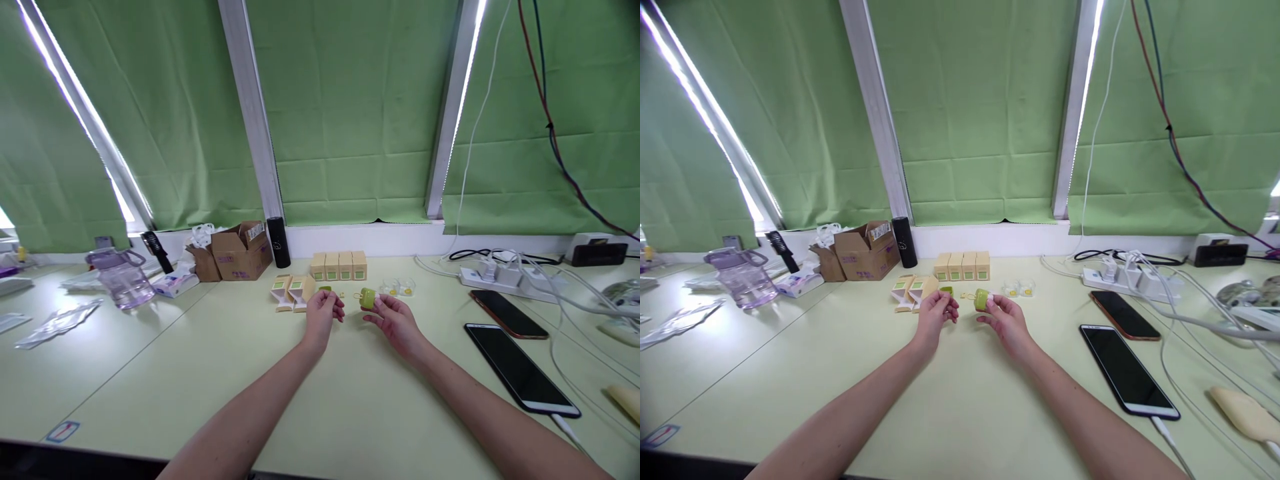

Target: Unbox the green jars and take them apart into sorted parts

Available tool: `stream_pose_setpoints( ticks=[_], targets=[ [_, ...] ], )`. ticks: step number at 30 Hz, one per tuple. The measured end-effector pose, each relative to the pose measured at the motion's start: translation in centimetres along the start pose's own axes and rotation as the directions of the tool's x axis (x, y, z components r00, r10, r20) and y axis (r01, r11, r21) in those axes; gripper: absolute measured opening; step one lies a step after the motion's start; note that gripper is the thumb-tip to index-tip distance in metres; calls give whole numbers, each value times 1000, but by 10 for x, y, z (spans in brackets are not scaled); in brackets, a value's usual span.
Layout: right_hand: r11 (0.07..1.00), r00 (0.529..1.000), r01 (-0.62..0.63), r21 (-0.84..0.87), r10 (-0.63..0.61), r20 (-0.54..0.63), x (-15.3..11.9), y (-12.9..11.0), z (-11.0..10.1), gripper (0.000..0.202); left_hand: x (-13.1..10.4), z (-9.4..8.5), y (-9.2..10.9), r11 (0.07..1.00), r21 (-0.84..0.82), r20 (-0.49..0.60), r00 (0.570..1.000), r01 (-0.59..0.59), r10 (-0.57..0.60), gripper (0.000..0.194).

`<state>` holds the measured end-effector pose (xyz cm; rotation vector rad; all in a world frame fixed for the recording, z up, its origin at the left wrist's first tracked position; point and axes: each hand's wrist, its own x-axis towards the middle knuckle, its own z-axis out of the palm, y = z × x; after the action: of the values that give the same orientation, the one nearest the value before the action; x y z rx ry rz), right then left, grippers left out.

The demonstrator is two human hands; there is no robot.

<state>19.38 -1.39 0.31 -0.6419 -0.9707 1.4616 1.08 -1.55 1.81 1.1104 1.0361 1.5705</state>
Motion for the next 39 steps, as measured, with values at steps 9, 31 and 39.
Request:
stream_pose_setpoints(
  ticks=[9,31,39],
  targets=[
    [937,976,216,-275,-215,35,0,7,-2,51,-6,6,3,963,145,51,974,-226,220,26],
    [435,793,566,-701,-521,317,-9,5,0,35,-23,12,3,969,125,337,927,-215,162,36],
    [39,712,573,-819,-520,473,-9,2,-6,31,-24,12,3,936,232,273,941,-266,200,31]
  ],
)
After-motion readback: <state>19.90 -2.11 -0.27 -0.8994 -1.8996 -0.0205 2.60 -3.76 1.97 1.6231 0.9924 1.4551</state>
